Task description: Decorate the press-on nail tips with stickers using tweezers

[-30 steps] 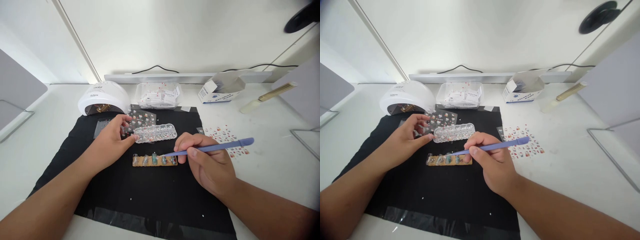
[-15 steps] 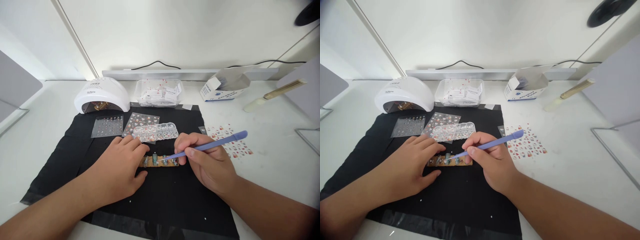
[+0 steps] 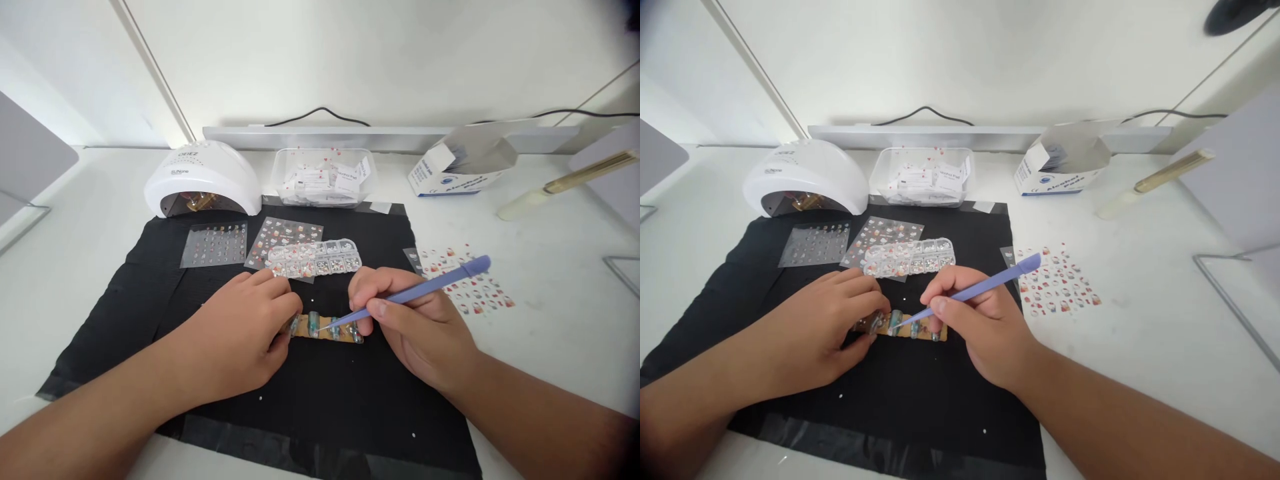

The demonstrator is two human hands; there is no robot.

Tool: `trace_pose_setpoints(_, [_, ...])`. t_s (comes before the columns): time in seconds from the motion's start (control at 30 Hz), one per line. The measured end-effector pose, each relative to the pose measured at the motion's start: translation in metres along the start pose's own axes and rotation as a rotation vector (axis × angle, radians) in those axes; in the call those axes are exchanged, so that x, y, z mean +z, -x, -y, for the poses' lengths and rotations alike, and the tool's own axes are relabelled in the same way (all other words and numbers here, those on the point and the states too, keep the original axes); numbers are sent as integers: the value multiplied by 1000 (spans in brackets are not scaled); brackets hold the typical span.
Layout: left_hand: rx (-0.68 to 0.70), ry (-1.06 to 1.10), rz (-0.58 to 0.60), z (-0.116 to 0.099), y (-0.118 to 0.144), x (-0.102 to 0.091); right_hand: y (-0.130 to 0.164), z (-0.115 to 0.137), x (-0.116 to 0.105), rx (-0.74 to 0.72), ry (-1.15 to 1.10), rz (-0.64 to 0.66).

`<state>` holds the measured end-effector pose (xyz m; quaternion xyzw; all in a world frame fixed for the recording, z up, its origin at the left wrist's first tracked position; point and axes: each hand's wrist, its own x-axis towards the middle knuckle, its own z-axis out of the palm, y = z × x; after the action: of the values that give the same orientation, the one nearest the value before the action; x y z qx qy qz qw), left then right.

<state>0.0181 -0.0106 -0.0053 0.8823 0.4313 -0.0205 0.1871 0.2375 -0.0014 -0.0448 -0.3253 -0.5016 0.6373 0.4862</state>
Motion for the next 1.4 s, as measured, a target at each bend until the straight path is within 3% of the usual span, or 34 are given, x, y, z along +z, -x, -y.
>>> trace_pose_setpoints(0.57, [0,-3,9,1,0,0,0,-1,-1,23,30,30])
trace_pose_setpoints(0.9, [23,-17,-68,-2,-1,2,-1,-2,-1,73,7,25])
trace_pose_setpoints(1.4, [97,-44,-28,-3,0,3,-3,-1,-2,115,31,28])
